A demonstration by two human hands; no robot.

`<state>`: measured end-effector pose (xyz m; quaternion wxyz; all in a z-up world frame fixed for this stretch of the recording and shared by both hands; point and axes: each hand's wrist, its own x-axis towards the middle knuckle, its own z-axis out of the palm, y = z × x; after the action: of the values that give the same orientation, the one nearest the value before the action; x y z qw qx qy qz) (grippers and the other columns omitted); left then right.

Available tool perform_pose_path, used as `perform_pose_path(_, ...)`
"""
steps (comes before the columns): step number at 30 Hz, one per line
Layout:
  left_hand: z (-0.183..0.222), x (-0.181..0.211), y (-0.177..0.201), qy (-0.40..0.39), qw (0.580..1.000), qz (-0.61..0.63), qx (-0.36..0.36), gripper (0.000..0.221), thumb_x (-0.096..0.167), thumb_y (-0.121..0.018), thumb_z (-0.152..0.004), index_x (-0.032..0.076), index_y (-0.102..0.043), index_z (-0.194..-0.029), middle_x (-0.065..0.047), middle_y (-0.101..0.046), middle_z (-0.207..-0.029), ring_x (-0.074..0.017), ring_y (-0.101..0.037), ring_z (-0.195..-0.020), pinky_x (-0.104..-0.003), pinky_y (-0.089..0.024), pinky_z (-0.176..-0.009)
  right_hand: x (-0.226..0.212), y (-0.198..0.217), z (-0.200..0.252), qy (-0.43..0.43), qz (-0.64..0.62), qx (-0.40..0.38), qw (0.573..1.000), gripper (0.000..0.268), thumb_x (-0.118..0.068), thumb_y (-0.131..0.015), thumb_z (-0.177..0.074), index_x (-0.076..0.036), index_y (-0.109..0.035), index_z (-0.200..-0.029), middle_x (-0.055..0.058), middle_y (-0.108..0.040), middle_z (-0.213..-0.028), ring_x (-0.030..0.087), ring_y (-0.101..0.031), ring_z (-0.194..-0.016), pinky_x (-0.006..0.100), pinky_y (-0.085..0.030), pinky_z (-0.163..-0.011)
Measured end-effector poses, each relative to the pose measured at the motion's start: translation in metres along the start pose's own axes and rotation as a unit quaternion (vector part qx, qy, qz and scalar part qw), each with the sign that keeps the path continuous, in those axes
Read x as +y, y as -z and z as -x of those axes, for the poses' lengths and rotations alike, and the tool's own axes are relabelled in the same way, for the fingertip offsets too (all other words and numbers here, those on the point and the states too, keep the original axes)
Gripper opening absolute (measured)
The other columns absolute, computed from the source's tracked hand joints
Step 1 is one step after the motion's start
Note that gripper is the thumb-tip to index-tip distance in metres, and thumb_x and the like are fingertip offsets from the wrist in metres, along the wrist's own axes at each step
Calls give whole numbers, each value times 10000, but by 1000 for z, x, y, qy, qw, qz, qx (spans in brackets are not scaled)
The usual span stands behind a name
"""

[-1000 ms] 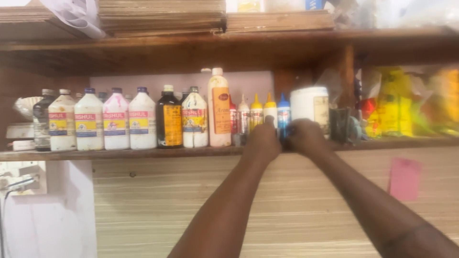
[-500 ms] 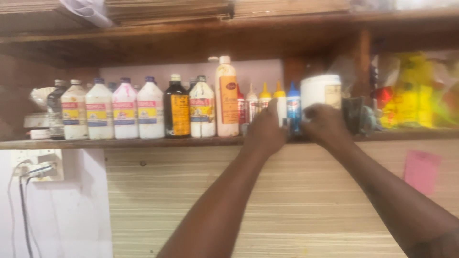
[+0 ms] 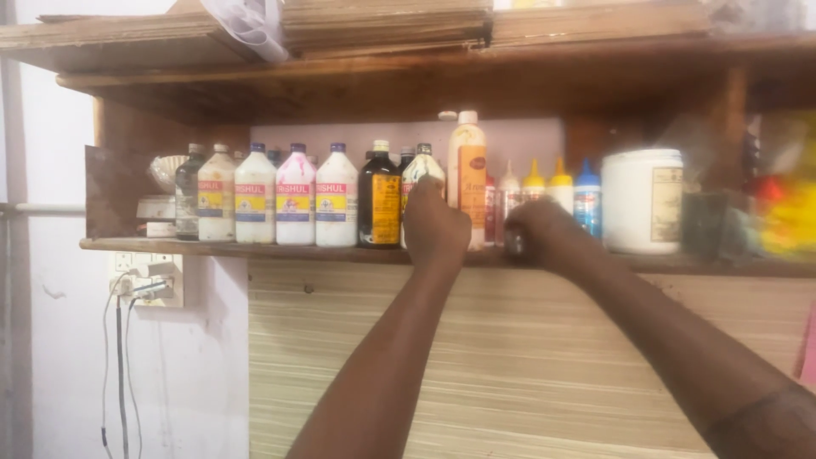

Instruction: The person wipes a granite slab surface with a sponge and cloth, then reaches up to a wooden wall shelf and rearranges bottles of pigment and containers, moving them one at a time into a line on the shelf.

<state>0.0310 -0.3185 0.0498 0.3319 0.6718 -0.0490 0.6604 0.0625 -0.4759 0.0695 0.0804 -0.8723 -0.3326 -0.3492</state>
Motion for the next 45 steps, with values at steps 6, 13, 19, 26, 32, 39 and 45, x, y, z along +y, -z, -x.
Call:
perform_pose_path(6,15,-19,-12,80,994,-37,-61,291,68,-745,-787,20,-607,-1039,-191,-678,-1032,-388,-679,-1000,-474,-558,-847,26,-16,-5,-39,18,45,998,173,-157,-679,-943,-47,-771,-1040,152,-774,-1034,260,-728,-940,374,-582,-895)
perform_pose_path(13,27,-31,-15,6,998,1,-60,272,130,-789,-799,18,-591,-947,-198,-665,-943,-401,-650,-933,-511,-530,-793,-26,-22,-43,-54,-462,70,883,790,-133,-737,-801,-111,-312,-1467,183,-528,-1368,312,-621,-1222,437,-577,-977)
perform_pose_path(19,15,-23,24,32,995,52,-78,343,48,-765,-748,0,-576,-1030,-189,-665,-1013,-371,-671,-956,-477,-553,-810,-47,-23,-34,-147,-213,185,948,1067,-346,-976,-700,-44,-321,-1485,273,-559,-1366,389,-579,-1245,466,-485,-1029)
perform_pose_path(26,20,-48,36,-30,999,-15,-36,473,-73,-676,-728,-48,-474,-1155,-260,-552,-1136,-441,-565,-1073,-507,-501,-895,-29,-30,-37,-146,-174,170,959,1033,-274,-905,-709,2,-316,-1512,266,-655,-1258,374,-662,-1172,454,-552,-996)
perform_pose_path(32,33,-57,33,-77,997,27,5,501,-95,-653,-752,-74,-457,-1212,-290,-534,-1147,-459,-550,-1079,-521,-471,-920,-60,-12,-50,-167,-182,221,944,1179,-177,-898,-724,6,-110,-1582,367,-389,-1427,418,-610,-1133,443,-584,-924)
perform_pose_path(39,34,-66,39,-40,992,119,-4,383,-109,-601,-823,-45,-493,-1185,-259,-583,-1137,-435,-573,-1079,-506,-485,-899,-112,-9,-83,-130,-306,133,934,982,-114,-815,-796,30,-179,-1530,291,-561,-1180,298,-677,-831,386,-602,-665)
perform_pose_path(45,33,-68,40,-44,992,122,-9,437,-70,-683,-765,-43,-476,-1149,-267,-576,-1120,-459,-557,-1076,-538,-472,-891,-119,-11,-77,-150,-284,124,939,731,-133,-804,-812,-16,-377,-1394,165,-678,-899,207,-652,-592,310,-540,-454)
